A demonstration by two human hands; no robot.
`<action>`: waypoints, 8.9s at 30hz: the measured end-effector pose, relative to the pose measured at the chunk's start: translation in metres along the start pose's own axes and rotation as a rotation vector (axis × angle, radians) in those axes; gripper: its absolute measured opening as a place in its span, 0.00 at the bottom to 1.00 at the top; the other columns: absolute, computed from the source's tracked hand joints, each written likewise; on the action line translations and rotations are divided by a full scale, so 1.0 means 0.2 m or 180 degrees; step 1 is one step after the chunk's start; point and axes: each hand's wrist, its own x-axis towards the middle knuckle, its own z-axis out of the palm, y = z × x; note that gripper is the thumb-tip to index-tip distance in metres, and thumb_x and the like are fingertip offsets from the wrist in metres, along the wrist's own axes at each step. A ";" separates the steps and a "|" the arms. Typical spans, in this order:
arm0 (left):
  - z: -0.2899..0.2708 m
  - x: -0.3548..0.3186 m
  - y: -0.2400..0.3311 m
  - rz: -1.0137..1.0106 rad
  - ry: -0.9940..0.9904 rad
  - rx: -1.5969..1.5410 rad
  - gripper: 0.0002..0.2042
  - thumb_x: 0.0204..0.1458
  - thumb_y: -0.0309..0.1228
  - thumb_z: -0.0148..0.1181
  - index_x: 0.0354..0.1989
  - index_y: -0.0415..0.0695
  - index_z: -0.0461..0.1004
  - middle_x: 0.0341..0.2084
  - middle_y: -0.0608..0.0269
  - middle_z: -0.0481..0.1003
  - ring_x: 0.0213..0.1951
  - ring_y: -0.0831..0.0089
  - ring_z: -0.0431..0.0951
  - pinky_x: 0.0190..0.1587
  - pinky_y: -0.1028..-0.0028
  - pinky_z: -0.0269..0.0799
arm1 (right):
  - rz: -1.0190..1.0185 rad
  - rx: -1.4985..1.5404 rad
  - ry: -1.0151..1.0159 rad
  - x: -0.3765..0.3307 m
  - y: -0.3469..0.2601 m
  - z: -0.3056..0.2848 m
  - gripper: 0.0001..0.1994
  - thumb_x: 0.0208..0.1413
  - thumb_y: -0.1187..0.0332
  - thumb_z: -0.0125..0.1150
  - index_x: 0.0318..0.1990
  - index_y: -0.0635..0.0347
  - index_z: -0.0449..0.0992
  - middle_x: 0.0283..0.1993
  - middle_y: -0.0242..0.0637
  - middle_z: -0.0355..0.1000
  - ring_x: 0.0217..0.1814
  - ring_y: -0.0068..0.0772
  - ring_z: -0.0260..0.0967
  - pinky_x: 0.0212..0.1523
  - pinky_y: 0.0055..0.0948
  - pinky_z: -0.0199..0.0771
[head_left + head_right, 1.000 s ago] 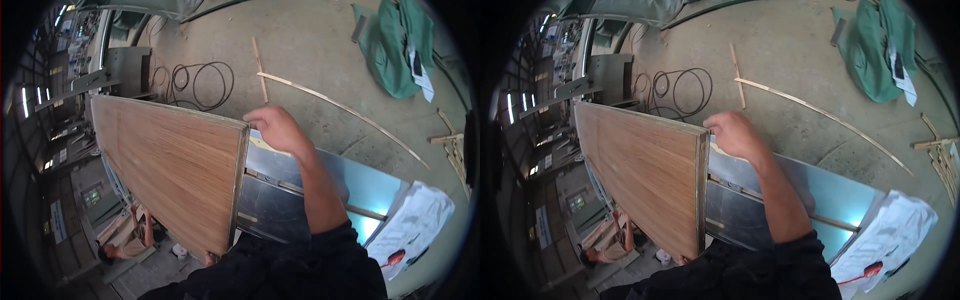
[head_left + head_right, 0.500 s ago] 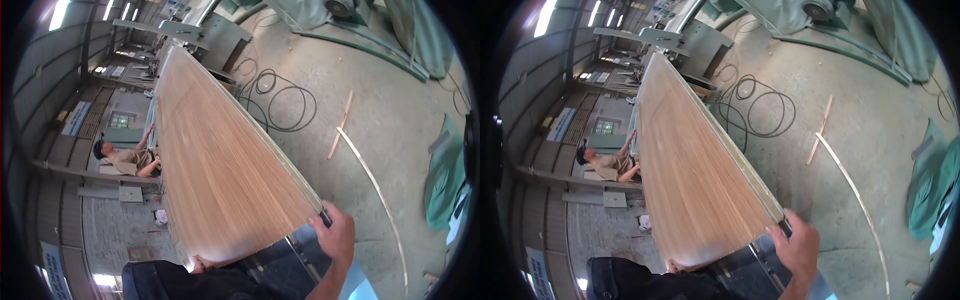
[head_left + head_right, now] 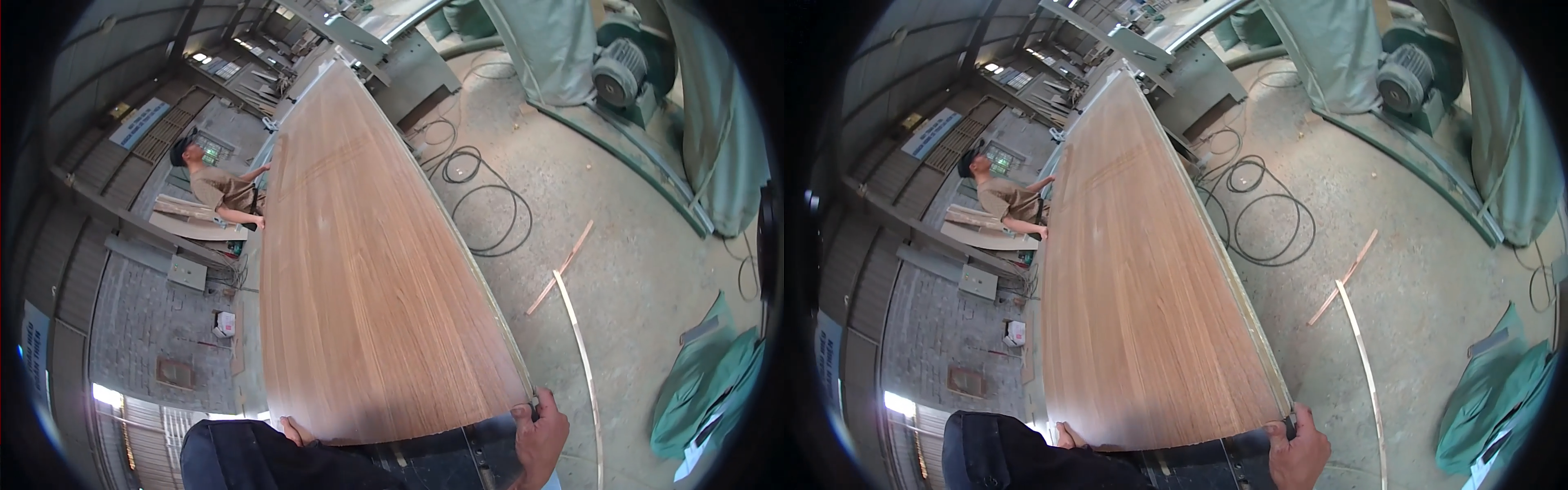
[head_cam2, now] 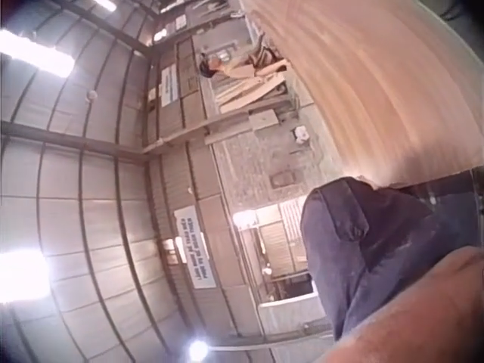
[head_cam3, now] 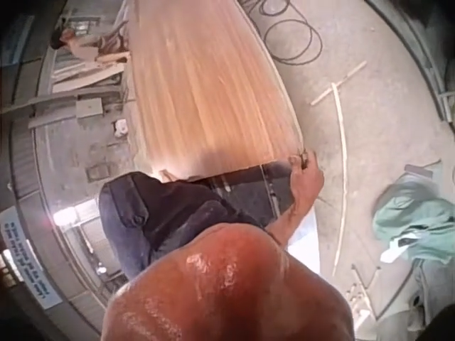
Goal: Moving large wooden furniture panels and measuring them in a workshop environment.
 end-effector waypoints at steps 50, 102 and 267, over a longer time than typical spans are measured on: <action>-0.04 -0.07 -0.20 -0.1372 0.1723 -0.1245 0.42 0.54 0.61 0.57 0.68 0.41 0.56 0.59 0.53 0.67 0.56 0.48 0.73 0.53 0.42 0.73 | -0.0545 0.0420 0.0197 0.04 0.15 0.07 0.13 0.60 0.68 0.57 0.27 0.70 0.71 0.19 0.34 0.60 0.25 0.22 0.55 0.28 0.31 0.61; -0.72 0.19 -0.51 -0.0599 0.0556 -0.0319 0.21 0.56 0.42 0.61 0.48 0.34 0.77 0.24 0.66 0.75 0.27 0.75 0.73 0.32 0.72 0.70 | -0.0102 0.0716 0.0108 0.09 0.07 0.05 0.21 0.63 0.47 0.47 0.22 0.46 0.62 0.17 0.18 0.55 0.14 0.14 0.49 0.15 0.21 0.48; 3.35 8.23 2.66 0.1599 -0.1543 -0.0387 0.36 0.66 0.41 0.39 0.73 0.35 0.29 0.74 0.47 0.26 0.75 0.60 0.26 0.73 0.64 0.22 | 0.0044 -0.3132 0.2298 3.05 -3.60 5.74 0.36 0.64 0.47 0.46 0.70 0.65 0.56 0.74 0.58 0.48 0.76 0.60 0.42 0.73 0.55 0.39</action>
